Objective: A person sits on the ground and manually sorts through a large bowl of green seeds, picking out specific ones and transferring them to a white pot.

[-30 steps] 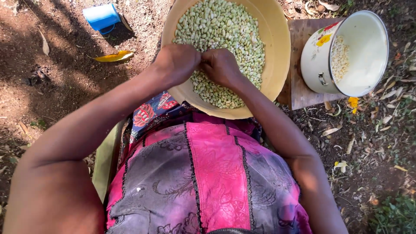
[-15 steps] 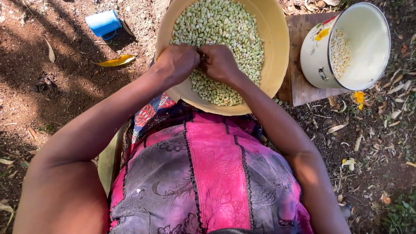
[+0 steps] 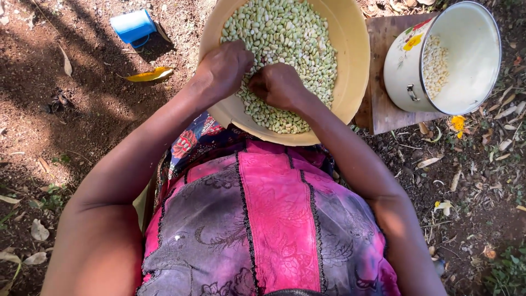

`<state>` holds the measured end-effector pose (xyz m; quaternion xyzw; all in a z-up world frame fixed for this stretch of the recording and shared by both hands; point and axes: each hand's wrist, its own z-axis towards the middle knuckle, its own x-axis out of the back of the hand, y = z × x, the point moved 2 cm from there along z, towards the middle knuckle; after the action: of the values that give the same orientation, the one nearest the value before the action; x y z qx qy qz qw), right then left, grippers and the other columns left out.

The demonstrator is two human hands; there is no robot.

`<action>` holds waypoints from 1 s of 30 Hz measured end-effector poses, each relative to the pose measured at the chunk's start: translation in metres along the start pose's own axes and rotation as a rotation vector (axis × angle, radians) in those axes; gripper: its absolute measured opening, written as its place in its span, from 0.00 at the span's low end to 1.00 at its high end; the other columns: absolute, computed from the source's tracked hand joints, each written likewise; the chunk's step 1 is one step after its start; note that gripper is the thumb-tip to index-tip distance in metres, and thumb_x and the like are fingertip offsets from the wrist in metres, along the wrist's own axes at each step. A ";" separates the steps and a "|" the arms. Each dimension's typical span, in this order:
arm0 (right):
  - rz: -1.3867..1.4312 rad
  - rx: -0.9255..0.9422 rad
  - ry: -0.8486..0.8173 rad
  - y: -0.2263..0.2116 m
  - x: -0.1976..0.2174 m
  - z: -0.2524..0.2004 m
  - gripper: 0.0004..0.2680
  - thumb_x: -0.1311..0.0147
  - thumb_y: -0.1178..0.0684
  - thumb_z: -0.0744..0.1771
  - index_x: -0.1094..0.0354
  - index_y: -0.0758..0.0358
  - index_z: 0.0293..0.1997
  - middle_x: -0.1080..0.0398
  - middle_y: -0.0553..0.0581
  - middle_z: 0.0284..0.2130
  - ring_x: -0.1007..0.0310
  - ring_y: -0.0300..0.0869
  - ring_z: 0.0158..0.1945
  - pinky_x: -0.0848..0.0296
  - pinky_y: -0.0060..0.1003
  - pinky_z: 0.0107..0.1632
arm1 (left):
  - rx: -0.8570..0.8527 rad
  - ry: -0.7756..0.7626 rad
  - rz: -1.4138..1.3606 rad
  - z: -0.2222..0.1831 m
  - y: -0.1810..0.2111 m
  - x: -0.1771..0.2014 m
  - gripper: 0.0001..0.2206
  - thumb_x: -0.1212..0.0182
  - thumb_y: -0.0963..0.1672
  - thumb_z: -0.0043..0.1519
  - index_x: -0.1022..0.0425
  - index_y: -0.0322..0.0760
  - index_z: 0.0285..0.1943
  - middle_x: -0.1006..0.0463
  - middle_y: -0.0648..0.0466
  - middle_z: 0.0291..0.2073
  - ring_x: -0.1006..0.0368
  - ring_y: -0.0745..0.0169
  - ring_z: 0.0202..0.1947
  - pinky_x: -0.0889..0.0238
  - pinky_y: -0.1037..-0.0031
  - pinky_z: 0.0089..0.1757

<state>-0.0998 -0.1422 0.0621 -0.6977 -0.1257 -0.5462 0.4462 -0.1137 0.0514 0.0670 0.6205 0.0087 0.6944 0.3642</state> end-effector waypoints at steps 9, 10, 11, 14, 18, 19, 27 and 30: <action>-0.116 -0.052 0.070 -0.018 -0.008 0.001 0.05 0.34 0.52 0.64 0.15 0.58 0.37 0.21 0.63 0.27 0.28 0.57 0.23 0.28 0.50 0.32 | 0.146 -0.111 -0.051 -0.001 0.005 -0.006 0.09 0.48 0.37 0.65 0.22 0.30 0.33 0.20 0.44 0.28 0.24 0.51 0.22 0.27 0.62 0.27; -0.117 -0.052 0.070 -0.017 -0.009 0.001 0.05 0.34 0.52 0.64 0.15 0.58 0.37 0.21 0.63 0.27 0.28 0.57 0.23 0.28 0.50 0.32 | 0.146 -0.110 -0.051 0.000 0.003 -0.012 0.09 0.48 0.37 0.65 0.22 0.30 0.33 0.20 0.44 0.28 0.24 0.51 0.22 0.27 0.62 0.27; -0.117 -0.027 0.081 -0.018 -0.011 0.001 0.05 0.34 0.53 0.63 0.16 0.60 0.37 0.21 0.63 0.27 0.27 0.57 0.24 0.28 0.49 0.32 | 0.098 -0.121 0.126 0.001 0.001 -0.018 0.07 0.45 0.37 0.63 0.21 0.29 0.35 0.19 0.43 0.29 0.23 0.51 0.24 0.25 0.63 0.28; -0.104 -0.052 0.067 -0.016 -0.013 0.004 0.04 0.35 0.54 0.64 0.18 0.62 0.34 0.22 0.64 0.26 0.28 0.58 0.22 0.29 0.51 0.31 | 0.055 -0.114 0.268 0.002 0.002 -0.017 0.06 0.42 0.37 0.62 0.20 0.29 0.36 0.19 0.42 0.31 0.22 0.51 0.24 0.24 0.65 0.27; -0.084 -0.181 -0.075 -0.010 -0.011 0.005 0.04 0.39 0.56 0.64 0.19 0.58 0.31 0.24 0.62 0.23 0.32 0.55 0.20 0.31 0.50 0.29 | -0.039 0.035 0.328 -0.001 0.001 -0.016 0.04 0.39 0.38 0.59 0.20 0.32 0.33 0.20 0.44 0.29 0.26 0.52 0.24 0.26 0.64 0.30; -0.083 -0.181 -0.077 -0.010 -0.012 0.002 0.04 0.39 0.56 0.64 0.19 0.58 0.31 0.24 0.62 0.23 0.32 0.55 0.20 0.31 0.50 0.29 | -0.037 0.034 0.327 -0.006 0.002 -0.015 0.04 0.39 0.38 0.59 0.20 0.32 0.33 0.20 0.44 0.29 0.26 0.52 0.24 0.26 0.64 0.30; 0.201 -0.435 -0.180 -0.012 0.028 0.007 0.07 0.51 0.60 0.70 0.24 0.59 0.39 0.20 0.54 0.36 0.21 0.41 0.34 0.19 0.36 0.39 | 0.126 -0.085 -0.087 -0.008 0.013 -0.001 0.04 0.48 0.38 0.67 0.29 0.28 0.42 0.21 0.39 0.34 0.24 0.40 0.30 0.28 0.55 0.34; 0.595 -0.280 0.146 0.024 0.029 -0.006 0.02 0.45 0.56 0.72 0.29 0.58 0.42 0.29 0.52 0.35 0.32 0.38 0.36 0.26 0.33 0.42 | -0.148 -0.310 0.312 0.001 0.015 -0.010 0.08 0.43 0.35 0.63 0.20 0.31 0.33 0.19 0.45 0.30 0.23 0.57 0.23 0.21 0.66 0.31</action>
<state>-0.0766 -0.1695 0.0761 -0.7174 0.1918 -0.4524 0.4938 -0.1204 0.0349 0.0659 0.6853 -0.1943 0.6374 0.2938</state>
